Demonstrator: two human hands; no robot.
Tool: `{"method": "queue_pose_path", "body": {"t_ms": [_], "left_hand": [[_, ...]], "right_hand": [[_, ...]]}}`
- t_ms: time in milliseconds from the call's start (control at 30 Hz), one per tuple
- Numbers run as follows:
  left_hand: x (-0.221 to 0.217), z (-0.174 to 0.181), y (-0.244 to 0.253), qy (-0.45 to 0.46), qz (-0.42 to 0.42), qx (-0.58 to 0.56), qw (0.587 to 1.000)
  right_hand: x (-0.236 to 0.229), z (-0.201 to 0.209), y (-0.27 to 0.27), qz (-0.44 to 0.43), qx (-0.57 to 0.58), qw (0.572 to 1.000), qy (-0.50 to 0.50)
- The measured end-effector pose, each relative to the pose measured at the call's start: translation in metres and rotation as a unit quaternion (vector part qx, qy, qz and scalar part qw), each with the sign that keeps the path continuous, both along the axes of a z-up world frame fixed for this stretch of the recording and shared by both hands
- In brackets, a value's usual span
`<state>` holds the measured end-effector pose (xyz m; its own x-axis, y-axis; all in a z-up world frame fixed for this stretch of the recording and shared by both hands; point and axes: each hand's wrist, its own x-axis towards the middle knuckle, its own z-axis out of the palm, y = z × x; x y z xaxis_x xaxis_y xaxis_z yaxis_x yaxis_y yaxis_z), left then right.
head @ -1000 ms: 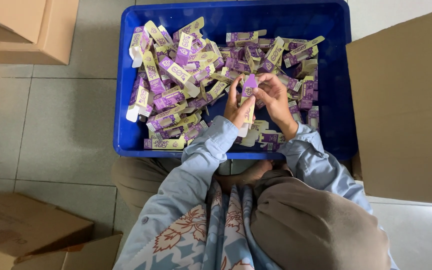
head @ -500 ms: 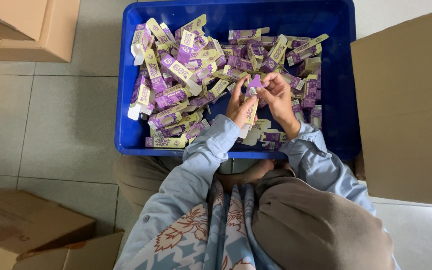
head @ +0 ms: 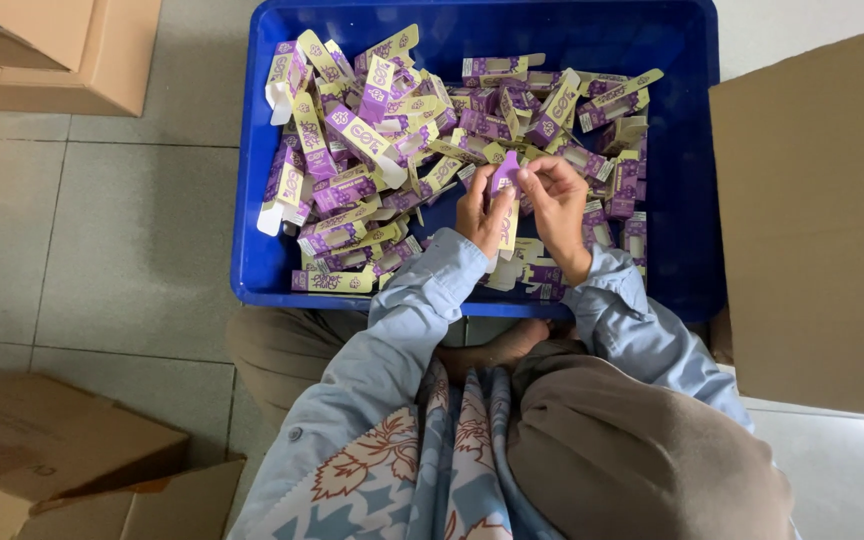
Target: The person repeatedly picks small purple-and-yellow paper boxes from a blue bin, folds them by hand, and places them back into the bin. The task continues in a repetitive cycle without a visible final destination or count.
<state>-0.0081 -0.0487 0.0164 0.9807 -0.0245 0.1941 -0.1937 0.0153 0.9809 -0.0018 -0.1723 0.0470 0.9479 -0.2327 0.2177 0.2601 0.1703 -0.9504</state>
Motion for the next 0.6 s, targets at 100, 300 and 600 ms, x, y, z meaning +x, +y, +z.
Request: {"method": "queue_pose_path", "body": {"t_ms": [100, 300, 600], "left_hand": [[-0.007, 0.024, 0.004, -0.06, 0.017, 0.011, 0.998], [-0.009, 0.027, 0.006, -0.129, 0.032, 0.078, 0.988], [-0.004, 0.028, 0.011, -0.3, 0.07, 0.148, 0.94]], "right_hand": [[-0.01, 0.016, 0.0, 0.039, -0.037, 0.999, -0.01], [-0.008, -0.004, -0.009, 0.069, -0.038, 0.995, -0.065], [-0.006, 0.013, -0.012, 0.088, -0.108, 0.971, -0.193]]}}
